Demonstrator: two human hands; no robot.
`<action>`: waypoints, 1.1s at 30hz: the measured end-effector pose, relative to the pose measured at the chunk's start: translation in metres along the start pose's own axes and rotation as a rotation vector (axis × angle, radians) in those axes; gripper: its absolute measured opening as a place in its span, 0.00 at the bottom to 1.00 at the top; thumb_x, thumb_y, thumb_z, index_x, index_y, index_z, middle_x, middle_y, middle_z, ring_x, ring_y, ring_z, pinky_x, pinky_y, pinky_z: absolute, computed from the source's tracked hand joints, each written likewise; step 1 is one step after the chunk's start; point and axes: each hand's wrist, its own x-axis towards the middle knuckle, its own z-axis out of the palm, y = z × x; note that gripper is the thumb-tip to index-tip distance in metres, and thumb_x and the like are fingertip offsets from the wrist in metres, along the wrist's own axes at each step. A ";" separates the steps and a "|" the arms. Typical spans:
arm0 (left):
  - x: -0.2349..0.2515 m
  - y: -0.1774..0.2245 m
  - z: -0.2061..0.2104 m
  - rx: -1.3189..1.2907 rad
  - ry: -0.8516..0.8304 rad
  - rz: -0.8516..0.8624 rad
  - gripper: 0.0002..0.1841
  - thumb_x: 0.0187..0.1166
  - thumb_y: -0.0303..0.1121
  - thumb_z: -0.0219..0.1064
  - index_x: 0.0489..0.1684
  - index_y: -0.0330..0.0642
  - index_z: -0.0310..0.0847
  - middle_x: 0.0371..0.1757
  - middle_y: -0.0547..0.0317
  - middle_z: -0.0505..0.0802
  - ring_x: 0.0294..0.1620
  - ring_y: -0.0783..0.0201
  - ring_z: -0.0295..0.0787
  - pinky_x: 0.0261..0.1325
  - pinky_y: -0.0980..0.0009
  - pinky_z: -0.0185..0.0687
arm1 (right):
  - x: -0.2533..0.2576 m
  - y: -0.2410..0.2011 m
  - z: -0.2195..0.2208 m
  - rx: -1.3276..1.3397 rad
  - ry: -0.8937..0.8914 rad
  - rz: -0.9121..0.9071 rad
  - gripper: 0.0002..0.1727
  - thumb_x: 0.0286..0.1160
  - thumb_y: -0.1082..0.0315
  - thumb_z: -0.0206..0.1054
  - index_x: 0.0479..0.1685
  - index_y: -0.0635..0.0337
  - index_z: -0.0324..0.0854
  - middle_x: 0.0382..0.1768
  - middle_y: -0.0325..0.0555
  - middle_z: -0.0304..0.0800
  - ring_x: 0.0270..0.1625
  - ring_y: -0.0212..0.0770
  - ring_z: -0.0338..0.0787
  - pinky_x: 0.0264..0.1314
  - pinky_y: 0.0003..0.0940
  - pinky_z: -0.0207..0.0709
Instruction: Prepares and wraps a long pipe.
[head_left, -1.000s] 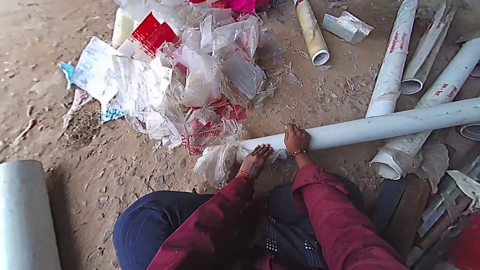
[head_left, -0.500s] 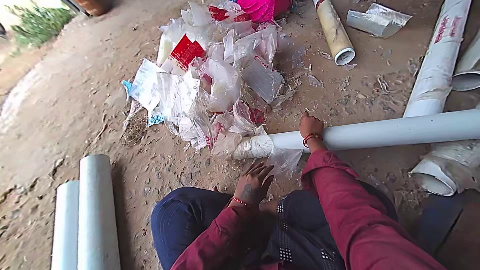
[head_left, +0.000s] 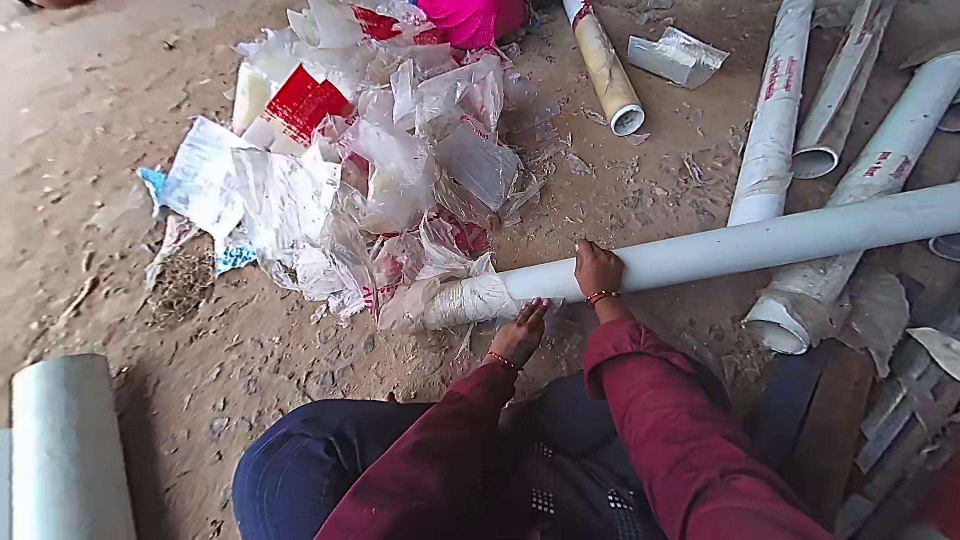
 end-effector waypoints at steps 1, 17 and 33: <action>-0.007 0.008 -0.007 -0.028 -0.136 -0.097 0.19 0.85 0.16 0.52 0.68 0.24 0.82 0.81 0.40 0.82 0.80 0.40 0.80 0.72 0.46 0.82 | 0.002 -0.002 -0.001 -0.002 -0.032 0.017 0.13 0.85 0.72 0.59 0.51 0.70 0.89 0.42 0.65 0.95 0.44 0.67 0.95 0.48 0.64 0.83; 0.062 0.037 -0.056 0.271 -0.774 -0.343 0.19 0.87 0.15 0.46 0.74 0.24 0.69 0.71 0.25 0.81 0.75 0.30 0.77 0.68 0.41 0.78 | 0.002 0.002 0.001 0.000 0.015 0.021 0.12 0.84 0.70 0.60 0.47 0.66 0.88 0.38 0.62 0.94 0.39 0.65 0.95 0.37 0.61 0.82; -0.037 0.028 -0.102 -0.089 -0.496 -0.306 0.22 0.93 0.40 0.53 0.55 0.25 0.84 0.54 0.29 0.91 0.65 0.34 0.88 0.68 0.41 0.78 | 0.034 -0.024 -0.020 -0.066 -0.418 0.274 0.20 0.94 0.63 0.48 0.65 0.65 0.81 0.53 0.67 0.92 0.57 0.69 0.92 0.54 0.67 0.79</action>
